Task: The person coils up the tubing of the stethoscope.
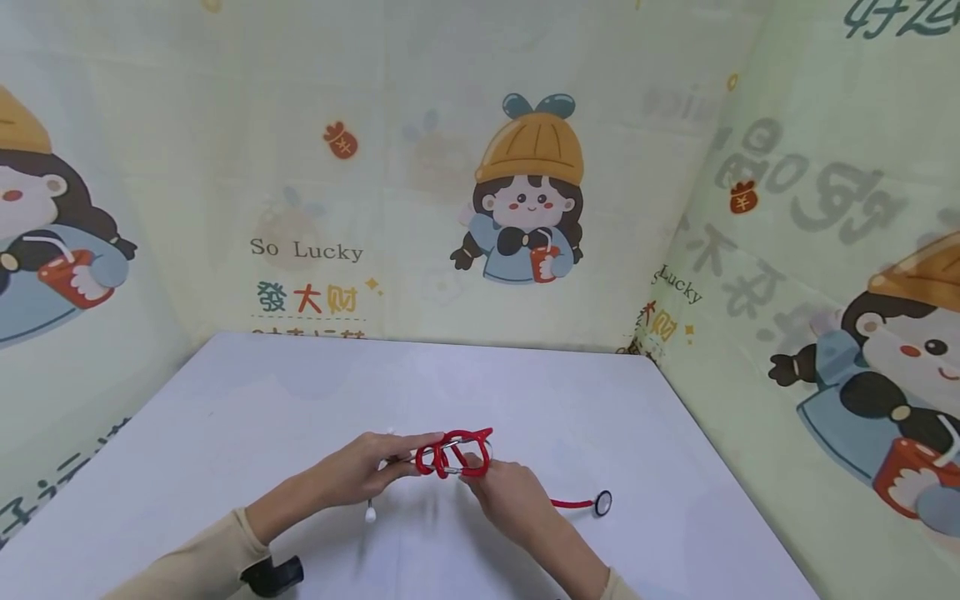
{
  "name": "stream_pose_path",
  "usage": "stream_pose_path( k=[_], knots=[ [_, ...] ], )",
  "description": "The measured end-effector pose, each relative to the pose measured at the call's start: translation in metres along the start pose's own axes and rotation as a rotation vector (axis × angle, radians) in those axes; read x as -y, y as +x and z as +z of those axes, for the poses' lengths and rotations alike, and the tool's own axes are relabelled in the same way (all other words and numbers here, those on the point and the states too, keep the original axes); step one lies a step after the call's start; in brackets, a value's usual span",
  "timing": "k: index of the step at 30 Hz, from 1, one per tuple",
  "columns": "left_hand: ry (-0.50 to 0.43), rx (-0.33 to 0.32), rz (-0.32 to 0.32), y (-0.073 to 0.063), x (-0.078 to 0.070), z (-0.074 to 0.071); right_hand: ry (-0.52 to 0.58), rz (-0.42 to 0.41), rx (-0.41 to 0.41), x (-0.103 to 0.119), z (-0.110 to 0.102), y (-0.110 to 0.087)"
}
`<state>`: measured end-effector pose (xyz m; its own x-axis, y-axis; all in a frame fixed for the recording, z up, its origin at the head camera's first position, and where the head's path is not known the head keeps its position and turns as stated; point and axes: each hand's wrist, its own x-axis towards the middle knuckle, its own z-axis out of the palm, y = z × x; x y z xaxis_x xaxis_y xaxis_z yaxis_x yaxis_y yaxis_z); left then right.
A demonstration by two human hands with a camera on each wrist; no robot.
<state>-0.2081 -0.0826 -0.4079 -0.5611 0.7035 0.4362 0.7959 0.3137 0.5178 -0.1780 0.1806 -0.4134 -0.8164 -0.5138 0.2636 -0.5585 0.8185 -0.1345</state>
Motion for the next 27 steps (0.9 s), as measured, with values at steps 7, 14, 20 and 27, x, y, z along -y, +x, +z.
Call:
stream_pose_path(
  k=[7,14,20,27],
  knots=[
    [0.014,-0.026,-0.033,0.001,0.001,0.002,-0.040,0.008,0.029,0.007,0.001,-0.001],
    [0.037,-0.074,-0.153,0.000,0.002,0.004,-0.069,-0.074,0.013,0.013,0.001,-0.006],
    [0.073,-0.126,-0.181,-0.002,0.006,0.005,-0.089,-0.061,0.084,0.023,-0.005,-0.007],
    [0.071,-0.146,-0.224,-0.003,0.004,0.003,-0.122,-0.065,0.121,0.036,-0.014,-0.012]
  ],
)
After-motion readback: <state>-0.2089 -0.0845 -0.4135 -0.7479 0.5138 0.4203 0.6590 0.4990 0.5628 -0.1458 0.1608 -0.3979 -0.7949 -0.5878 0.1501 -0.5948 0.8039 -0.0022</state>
